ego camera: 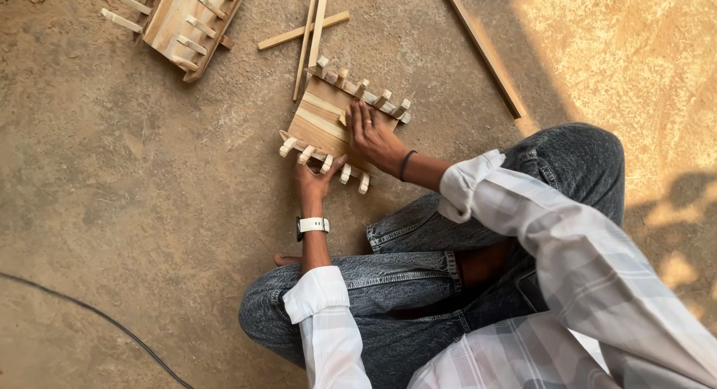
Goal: The person sits on the workshop floor and sands the surface of a small wooden rack-like assembly with a sanding block, rubbing it back and forth. They fit and press wooden pegs into the assembly's edge holes, turn the piece over, and continue sanding the other side.
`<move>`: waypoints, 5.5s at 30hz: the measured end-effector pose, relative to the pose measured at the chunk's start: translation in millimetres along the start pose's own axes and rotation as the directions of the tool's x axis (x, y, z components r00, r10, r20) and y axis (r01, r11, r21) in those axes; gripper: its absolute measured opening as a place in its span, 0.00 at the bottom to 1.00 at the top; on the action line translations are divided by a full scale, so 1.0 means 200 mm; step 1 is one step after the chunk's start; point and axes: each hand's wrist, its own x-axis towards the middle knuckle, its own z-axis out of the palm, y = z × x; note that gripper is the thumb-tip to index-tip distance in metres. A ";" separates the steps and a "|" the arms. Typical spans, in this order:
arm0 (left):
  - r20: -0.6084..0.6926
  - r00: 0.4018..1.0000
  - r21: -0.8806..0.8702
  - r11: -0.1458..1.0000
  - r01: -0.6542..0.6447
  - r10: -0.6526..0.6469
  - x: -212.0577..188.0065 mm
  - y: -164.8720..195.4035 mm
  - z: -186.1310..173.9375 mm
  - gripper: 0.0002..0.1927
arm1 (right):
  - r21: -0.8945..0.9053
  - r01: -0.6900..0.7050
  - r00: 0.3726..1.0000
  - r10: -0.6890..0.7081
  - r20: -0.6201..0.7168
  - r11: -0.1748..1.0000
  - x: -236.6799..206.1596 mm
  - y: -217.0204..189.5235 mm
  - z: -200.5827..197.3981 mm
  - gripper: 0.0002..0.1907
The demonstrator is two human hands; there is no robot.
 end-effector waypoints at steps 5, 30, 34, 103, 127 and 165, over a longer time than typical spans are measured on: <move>-0.098 0.992 0.199 0.976 0.093 -0.075 0.01 -0.02 0.02 0.66 | 0.063 0.016 0.998 -0.012 -0.061 0.998 0.31 0.04 -0.13 0.26; -0.008 0.998 -0.289 0.956 0.060 -0.065 -0.02 0.03 0.08 0.51 | -0.134 0.180 0.979 -0.164 0.121 0.974 -0.26 0.12 -0.03 0.30; -0.071 0.997 -0.131 0.991 0.024 -0.034 -0.02 -0.01 0.10 0.61 | 0.026 0.169 0.983 -0.170 0.061 0.985 -0.20 0.16 -0.02 0.33; -0.465 0.833 -0.717 0.679 -0.156 -0.299 1.07 0.38 -0.64 0.33 | 0.973 -0.172 0.374 0.924 -0.080 0.154 -0.41 0.85 -0.01 0.11; 0.442 0.868 -0.272 0.956 -0.110 0.225 0.34 0.12 -0.13 0.19 | 0.362 0.318 0.946 -0.268 -0.183 0.876 -0.43 0.30 -0.03 0.32; 0.010 0.986 -0.663 0.737 0.133 -0.169 -0.31 0.12 0.52 0.31 | 0.578 -0.303 0.925 0.088 0.369 0.758 -0.20 0.39 -0.11 0.13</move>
